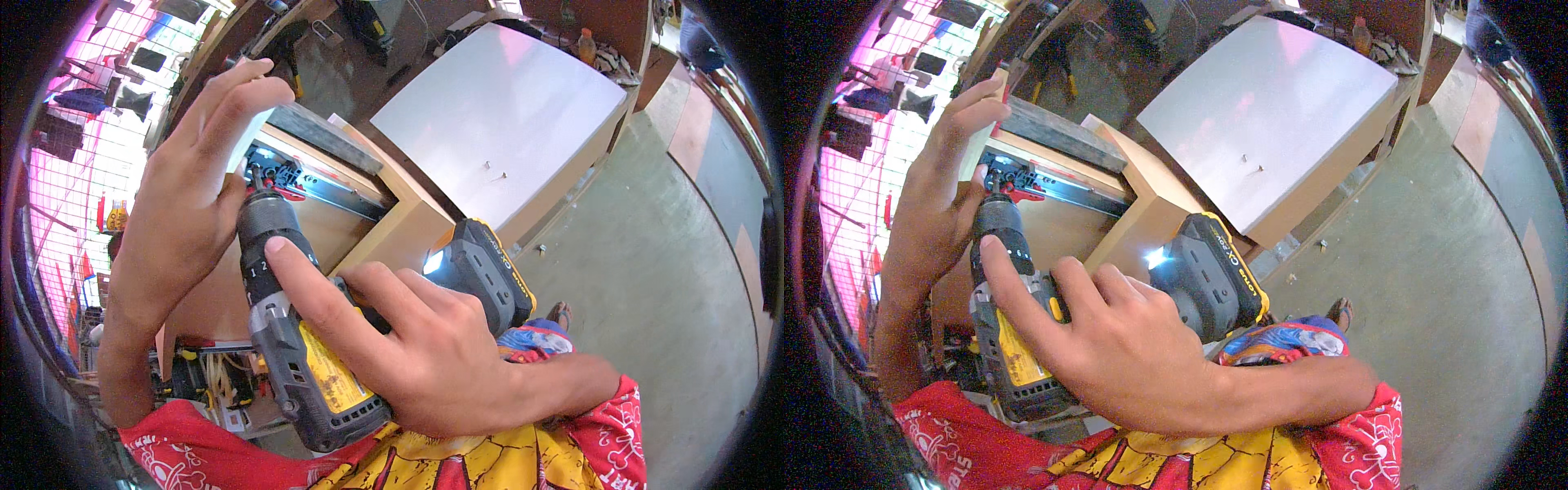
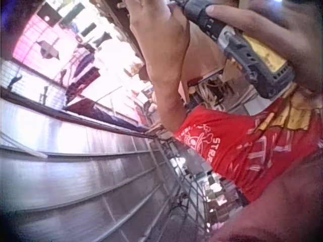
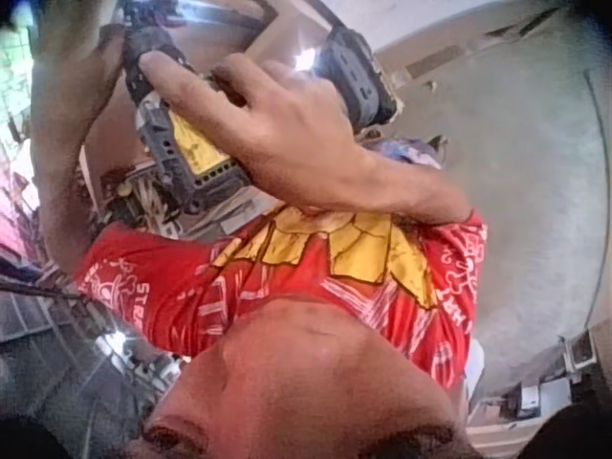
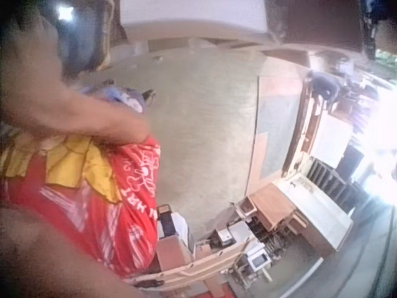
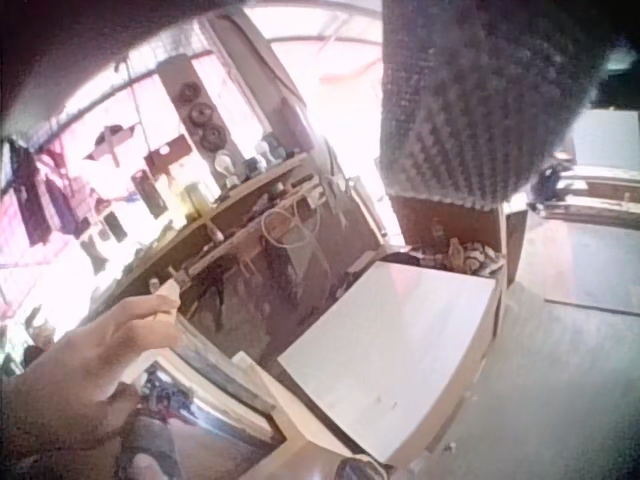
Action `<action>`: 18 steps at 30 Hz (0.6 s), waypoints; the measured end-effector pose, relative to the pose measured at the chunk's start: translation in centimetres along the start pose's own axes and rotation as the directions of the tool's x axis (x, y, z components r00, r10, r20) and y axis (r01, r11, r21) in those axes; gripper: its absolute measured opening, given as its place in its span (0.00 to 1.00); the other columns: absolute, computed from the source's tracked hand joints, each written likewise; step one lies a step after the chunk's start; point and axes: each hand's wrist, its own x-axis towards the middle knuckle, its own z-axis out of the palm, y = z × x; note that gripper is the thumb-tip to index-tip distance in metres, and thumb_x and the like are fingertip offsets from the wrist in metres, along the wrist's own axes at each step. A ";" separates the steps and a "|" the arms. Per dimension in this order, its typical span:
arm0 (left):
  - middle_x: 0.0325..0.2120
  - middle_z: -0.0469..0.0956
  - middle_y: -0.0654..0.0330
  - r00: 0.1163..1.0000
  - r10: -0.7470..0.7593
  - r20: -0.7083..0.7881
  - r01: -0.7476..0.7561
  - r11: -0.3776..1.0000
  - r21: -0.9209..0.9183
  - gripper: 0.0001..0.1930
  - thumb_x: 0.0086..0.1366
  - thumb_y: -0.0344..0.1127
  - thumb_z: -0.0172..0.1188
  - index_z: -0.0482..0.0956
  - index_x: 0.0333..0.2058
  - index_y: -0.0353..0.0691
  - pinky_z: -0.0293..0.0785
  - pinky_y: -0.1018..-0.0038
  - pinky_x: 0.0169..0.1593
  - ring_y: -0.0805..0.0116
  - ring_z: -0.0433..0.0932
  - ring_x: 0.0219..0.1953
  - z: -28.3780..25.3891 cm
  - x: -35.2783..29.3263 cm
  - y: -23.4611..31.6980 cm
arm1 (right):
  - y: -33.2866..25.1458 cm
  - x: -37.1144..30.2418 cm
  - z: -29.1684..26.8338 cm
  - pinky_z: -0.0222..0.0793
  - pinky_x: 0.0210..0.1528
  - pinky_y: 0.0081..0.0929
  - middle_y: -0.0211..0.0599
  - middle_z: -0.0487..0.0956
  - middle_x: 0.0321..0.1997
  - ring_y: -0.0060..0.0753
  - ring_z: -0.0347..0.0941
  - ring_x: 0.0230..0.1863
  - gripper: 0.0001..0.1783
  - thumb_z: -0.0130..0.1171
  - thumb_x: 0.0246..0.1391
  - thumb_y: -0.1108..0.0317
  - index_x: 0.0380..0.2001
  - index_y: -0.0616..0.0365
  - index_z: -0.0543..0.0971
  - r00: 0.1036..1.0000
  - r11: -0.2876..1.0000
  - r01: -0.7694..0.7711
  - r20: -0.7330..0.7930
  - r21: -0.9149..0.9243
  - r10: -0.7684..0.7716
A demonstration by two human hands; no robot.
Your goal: The person uses a cordless drill to drive screws into a wooden cabinet, securing a drawer slide and a curved wooden panel. The person repeatedly picks up screws, aligns them with the drill, and fastens them into the cabinet structure.
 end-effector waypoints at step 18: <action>0.64 0.71 0.47 0.588 -0.262 -0.765 0.207 0.963 -0.171 0.36 0.61 0.28 0.60 0.63 0.69 0.41 0.63 0.61 0.70 0.52 0.70 0.66 7.5 -10.4 2.0 | 1.6 1.2 -0.7 0.75 0.57 0.28 0.40 0.84 0.55 0.30 0.82 0.52 0.36 0.68 0.51 0.77 0.66 0.59 0.74 0.988 0.957 -0.152 0.060 0.246 0.141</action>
